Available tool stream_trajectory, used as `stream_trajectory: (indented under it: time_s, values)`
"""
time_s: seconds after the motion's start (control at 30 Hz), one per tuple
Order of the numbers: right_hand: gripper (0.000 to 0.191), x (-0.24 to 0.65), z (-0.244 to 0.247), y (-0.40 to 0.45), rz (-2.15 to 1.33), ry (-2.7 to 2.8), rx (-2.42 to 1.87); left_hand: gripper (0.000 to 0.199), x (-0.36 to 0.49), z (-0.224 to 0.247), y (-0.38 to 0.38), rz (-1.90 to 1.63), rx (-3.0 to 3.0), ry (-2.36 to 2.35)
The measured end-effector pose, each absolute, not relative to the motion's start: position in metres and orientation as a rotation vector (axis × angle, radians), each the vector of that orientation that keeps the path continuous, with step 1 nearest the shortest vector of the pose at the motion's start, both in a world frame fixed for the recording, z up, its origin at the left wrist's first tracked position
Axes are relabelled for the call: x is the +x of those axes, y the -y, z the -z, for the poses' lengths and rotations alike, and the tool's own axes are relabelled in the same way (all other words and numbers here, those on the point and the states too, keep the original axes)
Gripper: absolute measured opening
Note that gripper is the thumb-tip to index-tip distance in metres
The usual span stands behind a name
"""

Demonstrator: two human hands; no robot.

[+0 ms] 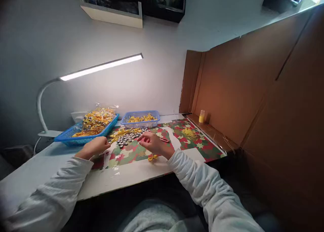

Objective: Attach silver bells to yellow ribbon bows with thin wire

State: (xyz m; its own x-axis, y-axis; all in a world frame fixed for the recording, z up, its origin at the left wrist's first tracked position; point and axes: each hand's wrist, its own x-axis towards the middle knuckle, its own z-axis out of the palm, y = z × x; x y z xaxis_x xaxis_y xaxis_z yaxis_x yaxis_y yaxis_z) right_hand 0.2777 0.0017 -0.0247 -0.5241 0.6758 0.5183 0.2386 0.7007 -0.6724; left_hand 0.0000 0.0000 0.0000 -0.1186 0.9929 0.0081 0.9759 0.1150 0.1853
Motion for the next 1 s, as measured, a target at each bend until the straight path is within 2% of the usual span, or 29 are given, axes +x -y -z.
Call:
stream_trajectory:
  time_s: [0.03, 0.13, 0.23, 0.27, 0.37, 0.47, 0.6, 0.7, 0.8, 1.0]
  values:
    - [0.014, 0.279, 0.026, -0.002, -0.632, 2.084, -0.674, 0.031, 0.005, -0.006, 0.000, -0.313, 2.056, -2.087]
    - [0.029, 0.283, 0.028, -0.002, -0.461, 2.059, -0.654, 0.026, 0.027, -0.021, 0.003, -0.508, 2.093, -1.582]
    - [0.045, 0.290, 0.028, -0.004, -0.271, 2.051, -0.699, 0.030, 0.061, -0.033, 0.009, -0.523, 1.992, -1.139]
    - [0.043, 0.294, 0.028, -0.005, -0.221, 2.050, -0.729, 0.030, 0.073, -0.034, 0.010, -0.514, 1.956, -1.060]
    - [0.019, 0.305, 0.033, -0.011, -0.113, 2.001, -0.846, 0.033, 0.101, -0.032, 0.006, -0.502, 1.934, -0.898]
    - [0.015, 0.313, 0.042, -0.018, -0.034, 1.892, -0.984, 0.036, 0.118, -0.017, -0.007, -0.579, 1.995, -0.919]
    - [0.017, 0.315, 0.052, -0.026, 0.021, 1.860, -1.171, 0.040, 0.135, 0.009, -0.021, -0.894, 2.335, -1.161]
    - [0.020, 0.312, 0.055, -0.027, 0.042, 1.888, -1.310, 0.033, 0.148, 0.018, -0.018, -1.086, 2.643, -1.359]
    - [0.021, 0.310, 0.055, -0.025, 0.067, 1.900, -1.388, 0.025, 0.155, 0.019, -0.008, -1.019, 2.683, -1.583]
    - [0.023, 0.309, 0.055, -0.025, 0.139, 1.927, -1.496, 0.029, 0.161, 0.014, 0.006, -0.804, 2.589, -1.767]
